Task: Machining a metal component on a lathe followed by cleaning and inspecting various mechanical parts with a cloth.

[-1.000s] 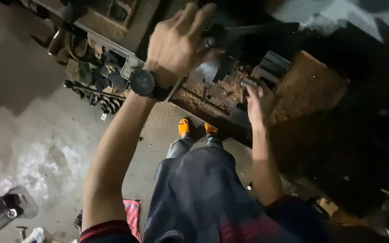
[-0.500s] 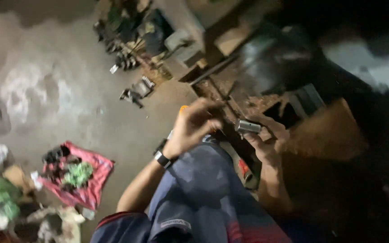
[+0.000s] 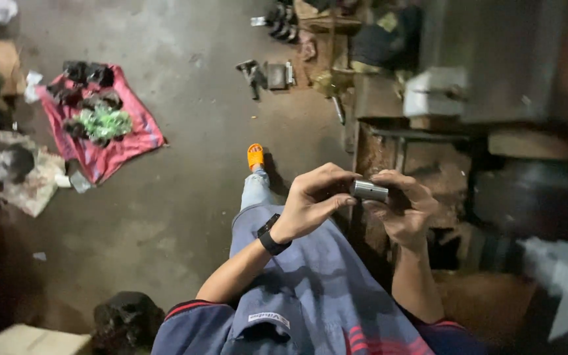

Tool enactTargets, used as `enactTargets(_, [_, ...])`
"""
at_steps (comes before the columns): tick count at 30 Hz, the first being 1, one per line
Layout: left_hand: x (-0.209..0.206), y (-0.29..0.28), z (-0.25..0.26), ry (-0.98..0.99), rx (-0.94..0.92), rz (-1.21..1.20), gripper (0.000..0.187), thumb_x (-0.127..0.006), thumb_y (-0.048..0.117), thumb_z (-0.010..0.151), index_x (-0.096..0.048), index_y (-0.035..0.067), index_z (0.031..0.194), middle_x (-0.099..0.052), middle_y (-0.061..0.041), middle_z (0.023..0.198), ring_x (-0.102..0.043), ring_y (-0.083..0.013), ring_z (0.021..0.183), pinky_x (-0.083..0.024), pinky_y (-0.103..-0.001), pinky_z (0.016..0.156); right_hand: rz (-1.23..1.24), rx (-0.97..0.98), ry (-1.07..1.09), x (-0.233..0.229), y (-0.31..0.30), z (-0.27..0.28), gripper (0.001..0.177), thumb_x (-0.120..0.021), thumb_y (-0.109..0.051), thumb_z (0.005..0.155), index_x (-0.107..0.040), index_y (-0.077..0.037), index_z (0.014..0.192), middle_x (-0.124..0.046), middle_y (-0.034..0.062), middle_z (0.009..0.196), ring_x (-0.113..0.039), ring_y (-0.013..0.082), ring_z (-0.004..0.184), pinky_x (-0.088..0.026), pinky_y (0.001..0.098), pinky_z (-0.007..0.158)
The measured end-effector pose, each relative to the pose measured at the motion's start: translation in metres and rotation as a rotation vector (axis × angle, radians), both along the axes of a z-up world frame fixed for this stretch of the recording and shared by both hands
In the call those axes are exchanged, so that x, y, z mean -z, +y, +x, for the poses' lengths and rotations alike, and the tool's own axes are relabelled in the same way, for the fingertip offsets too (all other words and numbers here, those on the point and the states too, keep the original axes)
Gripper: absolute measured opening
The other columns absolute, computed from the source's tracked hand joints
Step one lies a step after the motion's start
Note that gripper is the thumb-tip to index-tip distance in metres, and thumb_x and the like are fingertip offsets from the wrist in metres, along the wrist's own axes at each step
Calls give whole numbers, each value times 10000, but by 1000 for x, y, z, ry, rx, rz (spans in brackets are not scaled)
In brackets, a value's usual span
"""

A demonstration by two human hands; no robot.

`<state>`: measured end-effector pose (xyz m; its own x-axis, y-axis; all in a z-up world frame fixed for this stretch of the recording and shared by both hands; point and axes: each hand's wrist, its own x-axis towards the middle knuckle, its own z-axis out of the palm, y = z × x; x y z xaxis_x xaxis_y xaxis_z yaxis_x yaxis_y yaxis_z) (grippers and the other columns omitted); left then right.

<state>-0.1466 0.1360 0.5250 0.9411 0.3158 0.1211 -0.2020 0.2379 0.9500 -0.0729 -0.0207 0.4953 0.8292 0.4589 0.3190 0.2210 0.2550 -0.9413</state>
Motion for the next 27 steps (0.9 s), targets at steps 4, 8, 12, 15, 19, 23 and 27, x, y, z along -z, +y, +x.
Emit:
enactTargets(4, [2,60,-21,-8,-105,-58,287,-721,44,766,-638,-26,1031,-592,-124,813,-536,-107,736,-468,-244,633,-20,-117,-13,2,69,-3,346,-784,-15,614,-607,109,884,-614,207,792,-594,245,714,-476,350,635])
enactTargets(8, [8,142,-41,-12,-188,-87,277,-715,20,765,-645,-35,1027,-590,-120,788,-561,-111,693,-476,-244,601,-149,-180,22,-6,161,-11,322,-781,-44,635,-642,71,902,-616,150,711,-577,154,666,-468,291,578])
enactTargets(12, [13,249,-64,4,-237,-72,287,-700,9,775,-630,-55,1047,-584,-114,773,-566,-111,693,-475,-245,585,-208,-267,41,-2,279,-30,352,-766,36,597,-659,54,932,-660,153,694,-629,152,655,-512,296,573])
enactTargets(15, [13,330,-81,44,-274,-156,217,-634,-31,819,-618,-76,1031,-575,-141,759,-578,-154,675,-513,-297,614,-124,-319,154,2,370,-45,340,-737,57,618,-650,76,946,-665,167,705,-609,159,662,-530,337,589])
enactTargets(19, [20,421,-90,170,-315,-71,164,-554,64,894,-640,-35,795,-521,-79,551,-539,-136,506,-472,-258,492,-99,-362,366,6,466,-47,339,-697,76,655,-619,93,985,-627,172,649,-595,171,521,-536,293,443])
enactTargets(23, [28,493,-74,225,-341,-153,302,-499,122,927,-562,27,647,-473,-60,480,-514,-144,442,-433,-248,465,-113,-461,435,-13,561,-25,322,-709,72,651,-623,108,959,-621,181,635,-575,155,515,-513,273,415])
enactTargets(27, [24,576,-27,315,-298,-181,443,-425,183,956,-535,49,549,-491,-58,435,-488,-123,428,-374,-240,467,-179,-523,450,-27,653,17,273,-705,60,668,-660,69,937,-657,173,646,-622,184,556,-537,300,449])
